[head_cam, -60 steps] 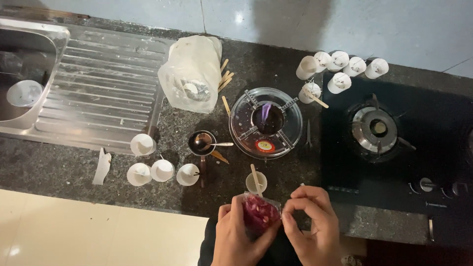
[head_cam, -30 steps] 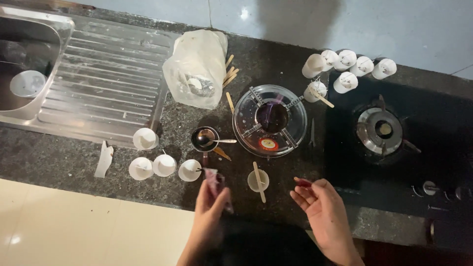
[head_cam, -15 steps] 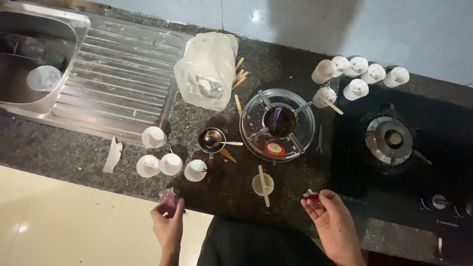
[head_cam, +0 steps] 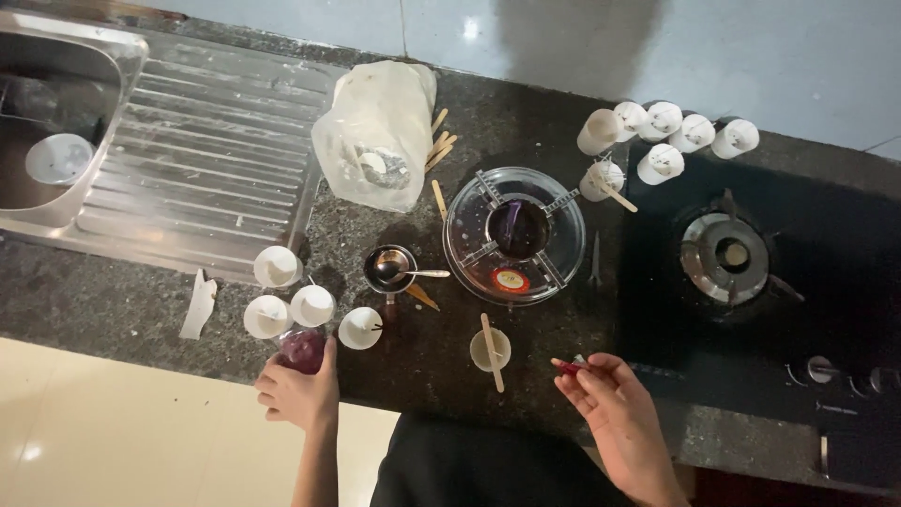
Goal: Preparing candle wicks in small cups and pouring melted wax into them on a kitchen counter.
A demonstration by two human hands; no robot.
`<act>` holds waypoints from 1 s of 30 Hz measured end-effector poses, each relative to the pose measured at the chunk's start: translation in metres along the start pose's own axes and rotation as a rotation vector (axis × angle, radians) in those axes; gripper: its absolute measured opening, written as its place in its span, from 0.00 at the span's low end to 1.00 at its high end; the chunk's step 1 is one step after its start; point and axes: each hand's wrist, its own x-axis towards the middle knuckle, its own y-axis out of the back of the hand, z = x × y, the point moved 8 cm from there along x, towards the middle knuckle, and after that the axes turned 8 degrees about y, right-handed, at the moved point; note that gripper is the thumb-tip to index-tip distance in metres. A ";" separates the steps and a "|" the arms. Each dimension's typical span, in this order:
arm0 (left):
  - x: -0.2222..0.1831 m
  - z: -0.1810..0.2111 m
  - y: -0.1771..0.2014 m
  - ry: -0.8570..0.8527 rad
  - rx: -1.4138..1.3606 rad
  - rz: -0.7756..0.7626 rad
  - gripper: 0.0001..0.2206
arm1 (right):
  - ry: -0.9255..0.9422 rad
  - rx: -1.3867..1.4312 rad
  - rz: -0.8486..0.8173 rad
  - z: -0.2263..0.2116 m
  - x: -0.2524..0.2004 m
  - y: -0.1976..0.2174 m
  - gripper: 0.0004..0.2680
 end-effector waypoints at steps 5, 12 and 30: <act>-0.015 -0.002 0.031 -0.102 -0.243 0.027 0.46 | 0.144 -0.077 -0.065 0.003 0.003 0.009 0.07; -0.074 0.035 0.106 -0.245 -0.597 -0.142 0.16 | 0.238 -0.290 -0.143 0.000 -0.005 0.005 0.09; -0.129 0.068 0.056 -0.623 -0.202 -0.695 0.03 | 0.472 -1.076 -0.307 0.072 0.041 0.027 0.07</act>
